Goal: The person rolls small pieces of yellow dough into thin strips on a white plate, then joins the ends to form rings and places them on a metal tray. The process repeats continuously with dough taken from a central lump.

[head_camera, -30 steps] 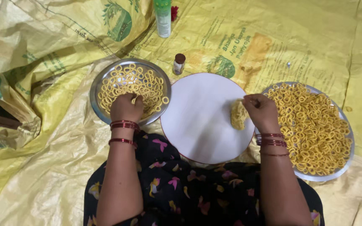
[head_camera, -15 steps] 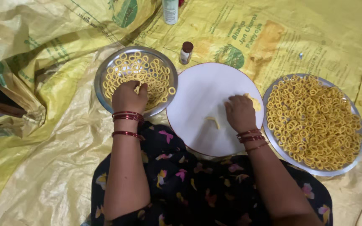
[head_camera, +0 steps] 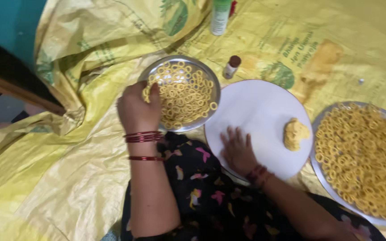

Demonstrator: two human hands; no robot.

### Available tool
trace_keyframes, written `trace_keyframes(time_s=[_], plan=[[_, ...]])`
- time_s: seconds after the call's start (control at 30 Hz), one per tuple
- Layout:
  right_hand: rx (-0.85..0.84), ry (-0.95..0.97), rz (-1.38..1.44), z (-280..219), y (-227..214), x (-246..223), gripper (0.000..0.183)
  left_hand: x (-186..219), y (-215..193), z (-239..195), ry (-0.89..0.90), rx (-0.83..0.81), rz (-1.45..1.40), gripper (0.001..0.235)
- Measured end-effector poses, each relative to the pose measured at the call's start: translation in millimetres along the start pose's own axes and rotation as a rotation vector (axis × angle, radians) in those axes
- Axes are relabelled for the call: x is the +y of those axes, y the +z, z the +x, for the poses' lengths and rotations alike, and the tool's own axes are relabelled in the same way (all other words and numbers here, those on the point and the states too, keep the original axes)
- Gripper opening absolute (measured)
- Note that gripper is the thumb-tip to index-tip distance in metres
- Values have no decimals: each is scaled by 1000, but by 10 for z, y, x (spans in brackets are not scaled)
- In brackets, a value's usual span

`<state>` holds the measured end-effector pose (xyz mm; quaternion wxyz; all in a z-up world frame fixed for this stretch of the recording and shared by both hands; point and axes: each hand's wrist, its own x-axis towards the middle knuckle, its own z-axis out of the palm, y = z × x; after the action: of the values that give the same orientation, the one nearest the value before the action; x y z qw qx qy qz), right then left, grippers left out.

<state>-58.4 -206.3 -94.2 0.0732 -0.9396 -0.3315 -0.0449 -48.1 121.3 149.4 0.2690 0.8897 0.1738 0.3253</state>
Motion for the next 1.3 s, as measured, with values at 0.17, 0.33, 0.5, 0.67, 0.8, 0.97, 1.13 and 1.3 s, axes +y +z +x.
trace_keyframes(time_s=[0.17, 0.33, 0.5, 0.67, 0.8, 0.97, 1.13, 1.3], plan=[[-27, 38, -239, 106, 105, 100, 68, 32, -20, -6, -20, -1, -8, 34], [119, 317, -250, 229, -11, 983, 66, 14, -70, 5, -44, -28, 20, 34], [69, 172, -266, 223, 113, 670, 69, 47, 19, -29, 24, -34, 0, 34], [41, -47, -27, 52, 226, -153, 69, 7, -11, -39, 31, -100, 3, 37], [45, 68, -282, 177, 158, 59, 66, -28, -59, -30, 11, -126, -7, 37], [105, 322, -339, 228, -89, 993, 70, -8, -44, 0, 19, -140, -26, 38], [141, 128, -285, 224, -69, 725, 69, 25, -2, -17, -15, -187, -27, 39], [26, -62, -17, 134, 98, -206, 66, 30, -20, -15, -12, -194, -18, 39]])
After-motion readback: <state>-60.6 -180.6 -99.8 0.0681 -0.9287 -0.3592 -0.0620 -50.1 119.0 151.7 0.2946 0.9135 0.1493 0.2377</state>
